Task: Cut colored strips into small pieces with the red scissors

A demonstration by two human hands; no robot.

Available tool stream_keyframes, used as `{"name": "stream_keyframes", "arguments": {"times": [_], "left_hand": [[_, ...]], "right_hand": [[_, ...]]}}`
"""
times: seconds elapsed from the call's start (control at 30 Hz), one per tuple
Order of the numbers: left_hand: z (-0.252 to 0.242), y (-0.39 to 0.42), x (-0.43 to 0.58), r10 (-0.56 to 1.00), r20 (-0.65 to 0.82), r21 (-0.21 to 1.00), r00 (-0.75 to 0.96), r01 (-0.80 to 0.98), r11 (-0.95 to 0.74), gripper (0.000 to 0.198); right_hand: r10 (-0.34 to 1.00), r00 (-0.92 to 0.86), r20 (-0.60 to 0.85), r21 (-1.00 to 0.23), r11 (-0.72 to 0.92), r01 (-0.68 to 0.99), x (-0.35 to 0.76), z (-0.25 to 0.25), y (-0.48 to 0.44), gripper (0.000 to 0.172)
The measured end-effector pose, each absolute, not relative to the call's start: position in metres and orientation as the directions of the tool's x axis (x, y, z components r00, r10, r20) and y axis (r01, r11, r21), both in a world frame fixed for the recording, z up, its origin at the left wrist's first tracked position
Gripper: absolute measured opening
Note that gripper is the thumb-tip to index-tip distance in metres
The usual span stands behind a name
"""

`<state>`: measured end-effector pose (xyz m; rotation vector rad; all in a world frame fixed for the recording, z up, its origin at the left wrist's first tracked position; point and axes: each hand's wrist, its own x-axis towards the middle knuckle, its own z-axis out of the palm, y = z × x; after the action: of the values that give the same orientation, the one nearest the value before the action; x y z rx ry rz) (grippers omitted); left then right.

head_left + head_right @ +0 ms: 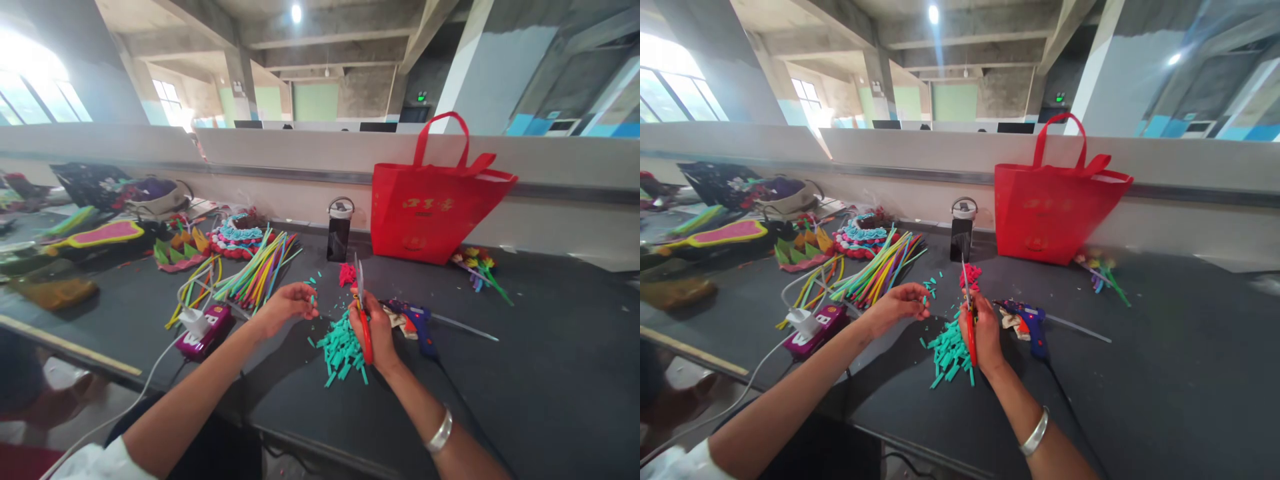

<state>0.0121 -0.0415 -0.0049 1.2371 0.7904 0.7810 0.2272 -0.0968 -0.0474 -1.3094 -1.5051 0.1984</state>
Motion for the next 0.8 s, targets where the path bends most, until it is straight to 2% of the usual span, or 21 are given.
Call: {"name": "stream_keyframes", "arguments": {"times": [0.2,0.37,0.5,0.57,0.8], "left_hand": [[0.0,-0.035,0.018,0.855,-0.121,0.99,0.505,0.002,0.139,0.024],[0.001,-0.035,0.026,0.812,-0.161,0.985,0.561,0.14,0.099,0.031],[-0.002,-0.013,0.028,0.927,0.005,0.952,0.376,0.282,-0.119,0.03],[-0.008,0.0,0.026,0.953,0.065,0.914,0.297,0.366,-0.176,0.03],[-0.022,0.01,0.006,0.936,0.118,0.834,0.332,0.479,-0.275,0.037]], "right_hand": [[0.774,0.184,0.606,-0.681,0.385,0.623,0.226,-0.045,-0.098,0.029],[0.773,0.226,0.593,-0.695,0.349,0.629,0.224,-0.042,-0.097,0.028],[0.773,0.227,0.593,-0.696,0.35,0.628,0.224,-0.044,-0.096,0.028],[0.777,0.238,0.584,-0.706,0.341,0.621,0.224,-0.046,-0.096,0.029],[0.787,0.241,0.569,-0.717,0.33,0.614,0.225,-0.048,-0.096,0.031]]}}
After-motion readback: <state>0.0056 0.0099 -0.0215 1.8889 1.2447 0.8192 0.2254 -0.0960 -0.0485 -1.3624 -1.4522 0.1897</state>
